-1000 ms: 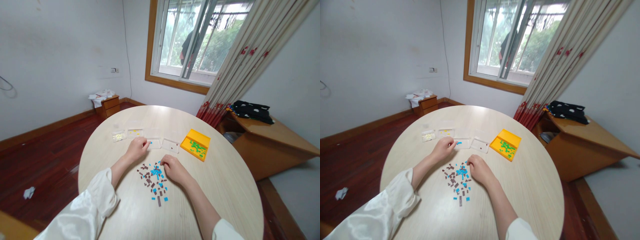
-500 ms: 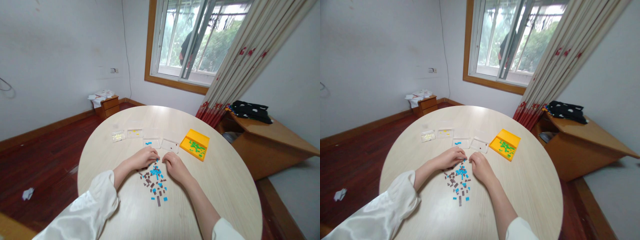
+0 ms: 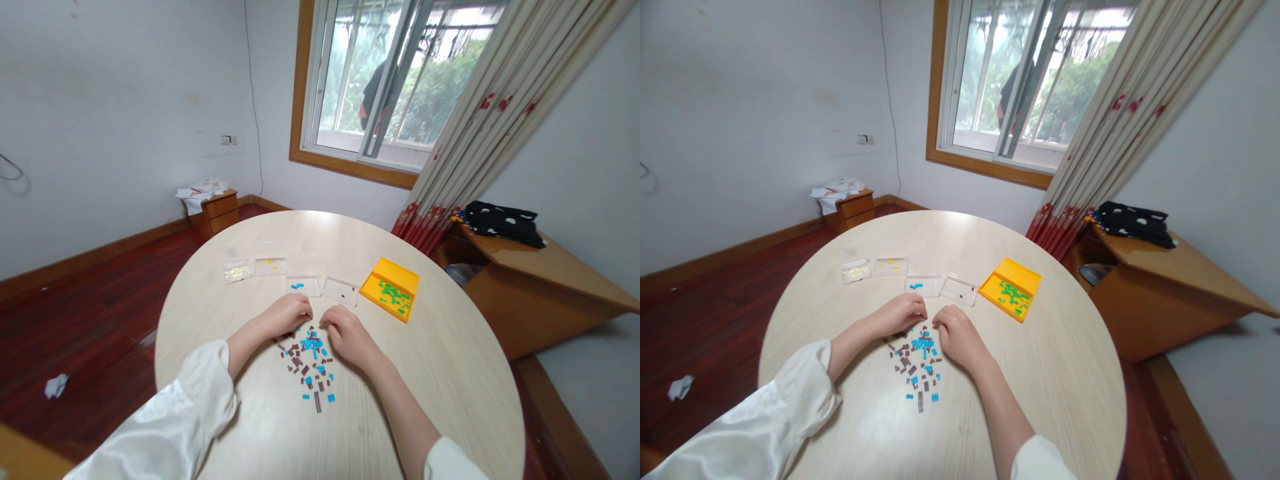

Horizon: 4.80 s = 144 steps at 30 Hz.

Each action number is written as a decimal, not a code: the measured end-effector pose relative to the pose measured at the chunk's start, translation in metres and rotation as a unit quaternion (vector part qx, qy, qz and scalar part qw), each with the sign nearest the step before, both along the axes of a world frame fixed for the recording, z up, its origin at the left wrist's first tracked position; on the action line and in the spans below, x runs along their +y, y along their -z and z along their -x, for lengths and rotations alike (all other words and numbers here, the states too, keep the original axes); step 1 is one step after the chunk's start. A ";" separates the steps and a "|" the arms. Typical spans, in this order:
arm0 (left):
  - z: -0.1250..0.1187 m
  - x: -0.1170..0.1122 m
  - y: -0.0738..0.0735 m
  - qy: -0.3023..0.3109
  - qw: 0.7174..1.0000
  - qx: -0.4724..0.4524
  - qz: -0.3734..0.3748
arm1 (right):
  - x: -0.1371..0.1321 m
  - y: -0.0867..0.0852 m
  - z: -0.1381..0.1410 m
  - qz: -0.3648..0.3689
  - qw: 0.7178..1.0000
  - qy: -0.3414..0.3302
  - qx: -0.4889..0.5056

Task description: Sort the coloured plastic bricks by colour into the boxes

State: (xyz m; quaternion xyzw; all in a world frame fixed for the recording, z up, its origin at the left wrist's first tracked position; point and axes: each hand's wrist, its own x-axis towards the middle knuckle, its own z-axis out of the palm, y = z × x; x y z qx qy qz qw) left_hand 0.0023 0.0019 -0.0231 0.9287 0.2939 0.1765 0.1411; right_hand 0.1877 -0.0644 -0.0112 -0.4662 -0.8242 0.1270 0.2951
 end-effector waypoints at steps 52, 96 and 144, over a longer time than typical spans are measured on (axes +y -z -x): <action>0.021 0.019 0.003 -0.195 0.969 -0.150 -0.008 | 0.013 0.029 -0.005 -0.027 0.999 -0.014 -0.009; 0.021 0.016 0.005 -0.213 0.970 -0.115 0.012 | 0.042 0.041 -0.033 -0.132 0.955 0.235 0.121; 0.025 -0.013 -0.027 -0.070 0.983 0.065 0.160 | -0.006 -0.004 0.007 0.009 0.998 -0.037 -0.047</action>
